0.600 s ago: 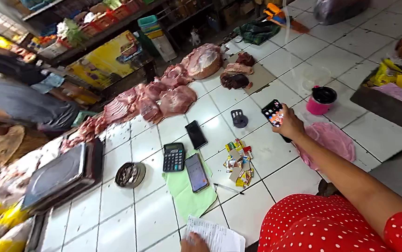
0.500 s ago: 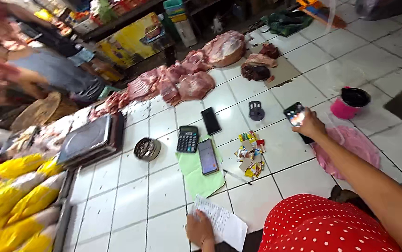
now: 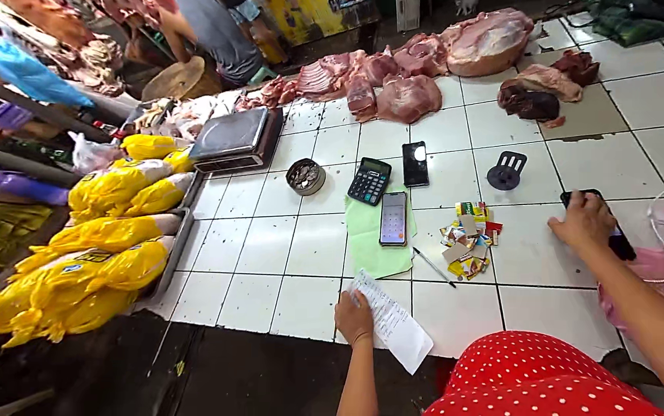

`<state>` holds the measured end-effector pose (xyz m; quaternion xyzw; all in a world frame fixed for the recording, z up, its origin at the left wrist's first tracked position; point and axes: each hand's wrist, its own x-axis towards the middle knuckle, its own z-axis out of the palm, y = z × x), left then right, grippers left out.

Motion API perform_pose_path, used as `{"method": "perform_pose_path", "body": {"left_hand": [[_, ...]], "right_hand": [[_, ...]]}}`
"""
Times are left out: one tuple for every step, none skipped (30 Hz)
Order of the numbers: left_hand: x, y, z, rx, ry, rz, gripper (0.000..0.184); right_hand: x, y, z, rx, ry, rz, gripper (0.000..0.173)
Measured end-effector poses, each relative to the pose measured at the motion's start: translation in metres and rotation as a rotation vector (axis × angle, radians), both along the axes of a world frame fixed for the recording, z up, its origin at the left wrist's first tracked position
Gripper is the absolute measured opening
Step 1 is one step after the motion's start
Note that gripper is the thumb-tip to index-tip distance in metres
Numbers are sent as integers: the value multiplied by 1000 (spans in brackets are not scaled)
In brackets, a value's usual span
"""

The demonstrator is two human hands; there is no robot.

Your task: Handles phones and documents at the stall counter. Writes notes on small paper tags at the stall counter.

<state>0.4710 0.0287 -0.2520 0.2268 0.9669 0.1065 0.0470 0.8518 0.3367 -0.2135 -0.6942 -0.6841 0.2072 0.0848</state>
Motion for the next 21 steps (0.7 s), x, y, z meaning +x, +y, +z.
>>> {"method": "perform_pose_path", "body": {"left_hand": [[0,0,0,-2,4,0,39],[-1,-1,-1,-6,5,0,39],[-1,-1,-2,-5,5,1,39],[-1,0,-2,2,1,4,38],[-1,0,-2,12,1,5,38],[-1,0,-3,17,5,6,37],[-2,0,-3,22,12,5,37],[-2,0,-4,25,15,4,37],[-2,0,-4,23,15,7,37],[-2,0,-4,16,13,10,37],[-2,0,-5,12,10,11,37],[-3,0,-5,13,8,13,37],[-2,0,-5,21,10,11,36],[-2,0,-5,25,11,9,36],[-2,-1,-6,28,12,7,36],[-3,-1,-7,30,17,5,35],[-3,-1,-7,32,26,4,35],[-2,-1,-8,35,36,2,35],[-2,-1,-8,38,40,3,35],[-2,-1,-9,48,48,0,34],[-3,-1,-10,57,56,-6,34]], "right_hand": [[-16,-3,4,6,17,113,72],[-35,-7,7,-10,28,222,64],[-55,-10,7,-18,37,330,57],[-77,-13,5,-21,46,432,51],[-98,-18,4,-30,62,526,47],[-120,-22,2,-46,71,613,45],[-140,-27,2,-65,75,691,44],[-158,-32,3,-90,74,759,44],[-175,-37,4,-113,69,817,45],[-190,-40,6,-136,64,862,46],[-203,-42,6,-153,62,894,47],[-215,-43,5,-158,55,914,48],[-226,-42,3,-165,47,924,50],[-236,-40,2,-178,33,925,51],[-244,-37,1,-182,20,913,53],[-251,-32,-2,-179,10,892,54],[-258,-27,-4,-183,1,865,55],[-263,-22,-6,-195,-8,835,56],[-268,-17,-8,-206,-17,809,58],[-272,-13,-9,-218,-29,791,60],[-277,-10,-9,-222,-40,777,61]]}}
